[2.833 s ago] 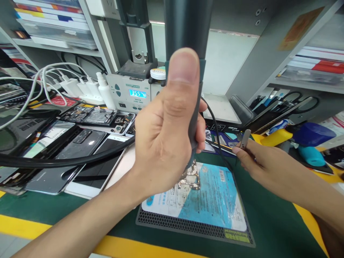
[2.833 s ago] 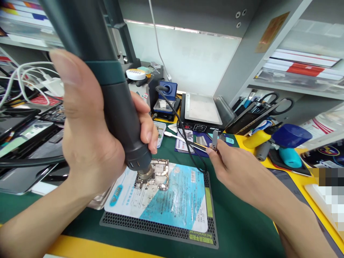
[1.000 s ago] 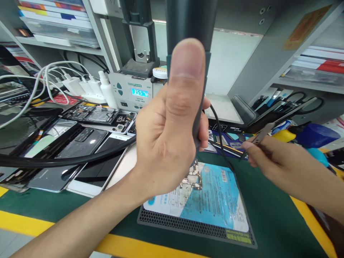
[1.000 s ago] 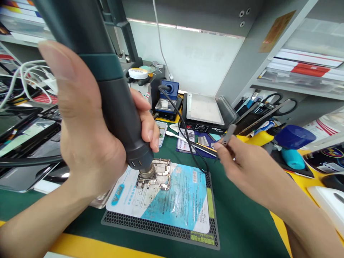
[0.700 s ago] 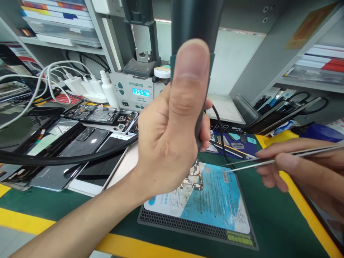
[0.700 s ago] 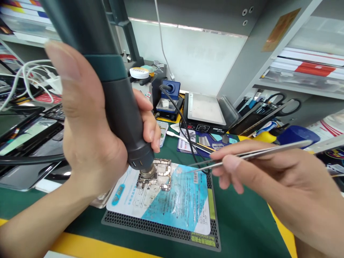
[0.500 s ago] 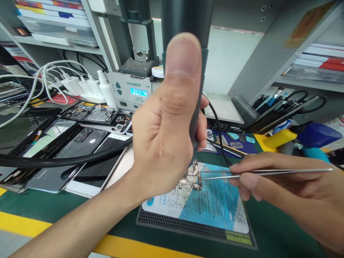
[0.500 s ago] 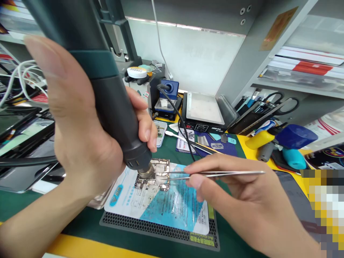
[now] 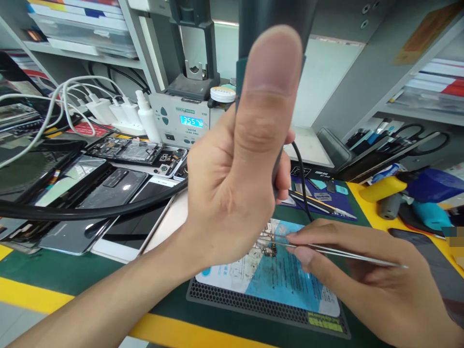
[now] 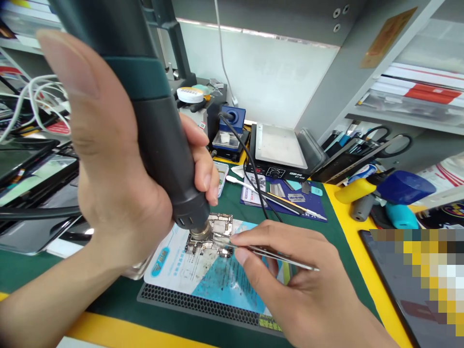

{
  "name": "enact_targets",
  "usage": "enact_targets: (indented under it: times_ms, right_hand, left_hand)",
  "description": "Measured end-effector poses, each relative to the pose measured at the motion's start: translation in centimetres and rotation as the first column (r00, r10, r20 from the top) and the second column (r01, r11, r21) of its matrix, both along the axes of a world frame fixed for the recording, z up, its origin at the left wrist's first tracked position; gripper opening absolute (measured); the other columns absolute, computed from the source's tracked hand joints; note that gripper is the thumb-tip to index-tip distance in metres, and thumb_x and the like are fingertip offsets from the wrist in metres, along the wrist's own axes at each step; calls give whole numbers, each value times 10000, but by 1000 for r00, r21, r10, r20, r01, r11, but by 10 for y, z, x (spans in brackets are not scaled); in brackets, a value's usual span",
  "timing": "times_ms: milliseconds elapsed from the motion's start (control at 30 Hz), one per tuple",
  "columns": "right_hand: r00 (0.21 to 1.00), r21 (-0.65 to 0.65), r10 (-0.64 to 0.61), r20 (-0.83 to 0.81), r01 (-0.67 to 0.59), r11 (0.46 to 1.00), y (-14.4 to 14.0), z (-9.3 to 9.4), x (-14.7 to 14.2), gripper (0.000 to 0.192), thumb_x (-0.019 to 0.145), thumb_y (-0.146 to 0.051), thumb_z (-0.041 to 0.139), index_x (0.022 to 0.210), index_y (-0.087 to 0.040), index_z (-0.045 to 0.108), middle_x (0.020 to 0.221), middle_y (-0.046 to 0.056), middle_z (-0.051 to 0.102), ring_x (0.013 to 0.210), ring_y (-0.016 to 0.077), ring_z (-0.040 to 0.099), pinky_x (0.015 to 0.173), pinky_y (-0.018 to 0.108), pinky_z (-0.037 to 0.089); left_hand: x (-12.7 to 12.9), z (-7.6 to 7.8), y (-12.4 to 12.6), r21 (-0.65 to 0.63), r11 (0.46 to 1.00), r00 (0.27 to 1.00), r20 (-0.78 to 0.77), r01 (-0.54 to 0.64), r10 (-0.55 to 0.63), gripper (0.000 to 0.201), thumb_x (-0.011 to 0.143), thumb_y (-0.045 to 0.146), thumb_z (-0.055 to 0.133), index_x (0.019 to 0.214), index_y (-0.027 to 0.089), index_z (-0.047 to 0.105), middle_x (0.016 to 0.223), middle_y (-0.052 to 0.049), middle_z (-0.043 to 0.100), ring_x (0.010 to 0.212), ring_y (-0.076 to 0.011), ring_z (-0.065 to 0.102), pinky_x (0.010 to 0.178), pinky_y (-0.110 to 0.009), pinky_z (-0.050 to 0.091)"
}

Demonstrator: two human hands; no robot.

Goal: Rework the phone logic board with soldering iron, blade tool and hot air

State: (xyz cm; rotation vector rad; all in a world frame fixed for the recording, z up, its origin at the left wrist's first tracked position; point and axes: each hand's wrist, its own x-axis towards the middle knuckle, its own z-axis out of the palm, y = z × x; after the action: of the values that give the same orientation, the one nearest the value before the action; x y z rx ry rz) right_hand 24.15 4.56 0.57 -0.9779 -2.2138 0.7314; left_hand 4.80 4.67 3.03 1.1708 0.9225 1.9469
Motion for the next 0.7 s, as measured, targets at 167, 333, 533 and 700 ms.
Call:
enact_targets:
  times_ms: [167, 333, 533, 700]
  right_hand:
    - [999, 49, 39, -36, -37, 998, 1, -3, -4, 260, 847, -206, 741, 963, -436, 770, 912, -73, 825, 712, 220, 781, 368, 241, 518]
    - [998, 39, 52, -30, -50, 998, 1, -2, -5, 229, 852, -217, 739, 953, -420, 769, 912, -74, 828, 712, 210, 780, 391, 229, 531]
    - [999, 46, 42, -34, -41, 998, 0, -1, -6, 223, 849, -222, 735, 950, -418, 770, 915, -74, 830, 715, 209, 781, 381, 225, 522]
    - [998, 45, 57, -38, -56, 997, 0, -2, -5, 214, 849, -215, 743, 949, -403, 773, 917, -67, 830, 719, 206, 781, 385, 221, 530]
  left_hand:
    - [-1, 1, 2, 8, 1000, 1000, -5, -6, 6, 688, 832, 881, 431, 626, 239, 567, 496, -33, 531, 455, -213, 574, 406, -343, 456]
    - [-2, 1, 1, -4, 1000, 1000, 8, 17, -17, 651, 835, 849, 494, 633, 235, 567, 490, -23, 520, 456, -210, 574, 411, -342, 456]
    - [0, 1, -1, 28, 999, 999, 5, 38, -38, 673, 860, 864, 412, 645, 240, 545, 506, -24, 498, 490, -218, 564, 436, -365, 453]
    - [3, 2, -2, 2, 1000, 1000, 9, -28, 28, 709, 886, 862, 330, 633, 244, 568, 502, -25, 498, 478, -209, 560, 414, -354, 430]
